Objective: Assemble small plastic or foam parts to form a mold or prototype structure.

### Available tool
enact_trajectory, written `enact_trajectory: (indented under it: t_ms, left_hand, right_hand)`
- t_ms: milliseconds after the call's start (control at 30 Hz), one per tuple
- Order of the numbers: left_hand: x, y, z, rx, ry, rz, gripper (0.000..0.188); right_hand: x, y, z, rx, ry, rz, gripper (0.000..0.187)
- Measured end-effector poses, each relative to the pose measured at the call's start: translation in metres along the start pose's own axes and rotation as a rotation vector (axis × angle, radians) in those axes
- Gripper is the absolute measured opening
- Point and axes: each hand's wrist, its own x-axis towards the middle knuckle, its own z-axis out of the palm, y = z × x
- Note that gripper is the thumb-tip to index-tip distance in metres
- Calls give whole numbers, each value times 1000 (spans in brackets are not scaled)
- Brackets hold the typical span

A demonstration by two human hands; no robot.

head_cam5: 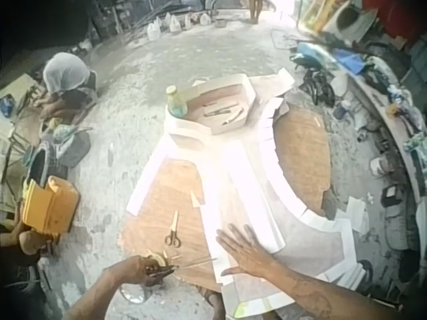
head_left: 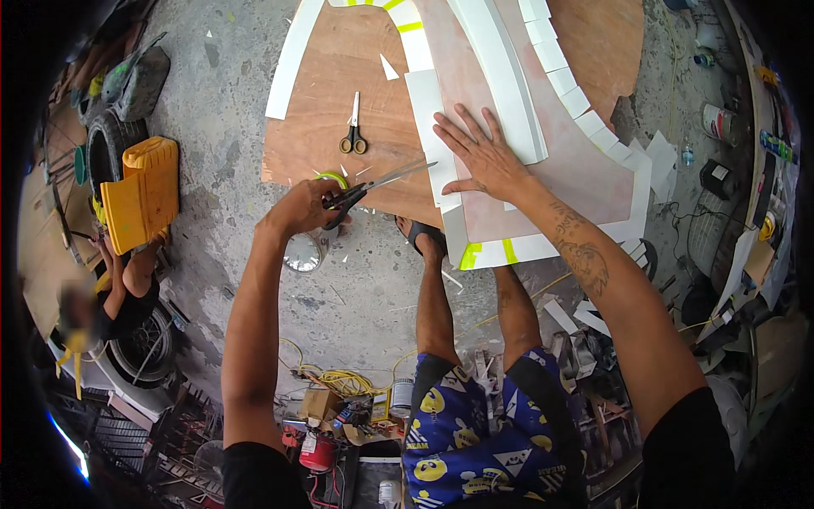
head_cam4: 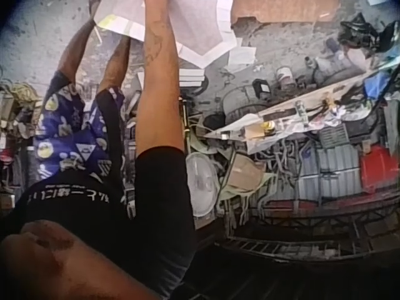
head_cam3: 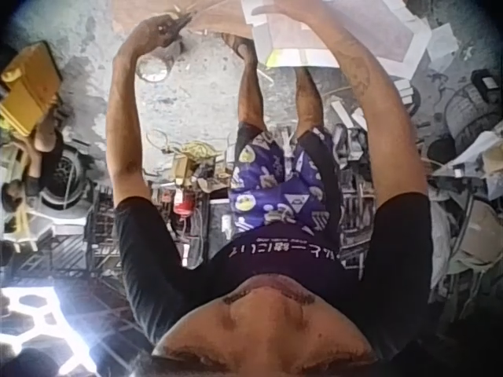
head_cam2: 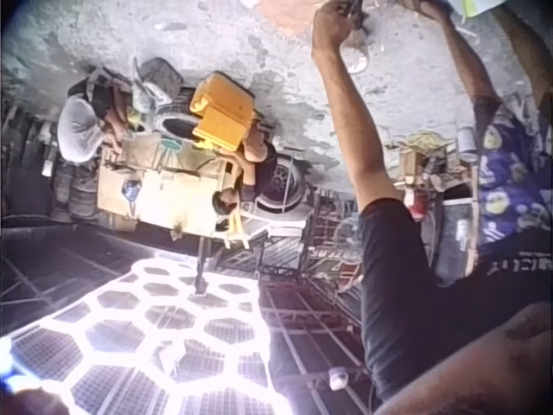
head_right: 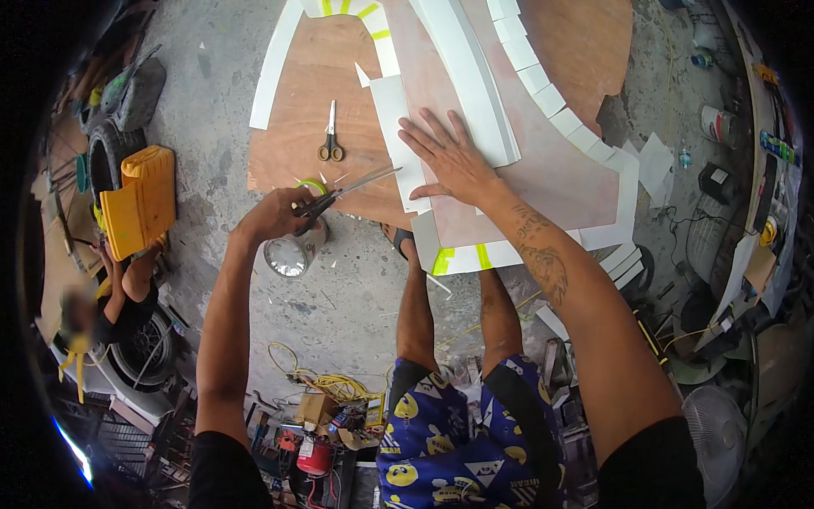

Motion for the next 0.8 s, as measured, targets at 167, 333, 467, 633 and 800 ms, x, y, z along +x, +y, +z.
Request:
enact_trajectory:
  t_ms: [167,333,467,633,800]
  left_hand:
    - [23,3,-8,31,-54,5,27]
    - [35,1,-12,73,-86,33,27]
    - [37,9,-10,69,-59,54,25]
    - [34,10,-11,43,-104,37,24]
    - [35,1,-11,-67,-115,80,21]
  right_hand:
    - [-2,1,1,59,-31,13,119]
    - [0,-2,0,67,-10,15,119]
    - [0,-1,0,61,-37,26,119]
    - [0,0,2,58,-16,17,119]
    - [1,-1,2,58,-31,22,118]
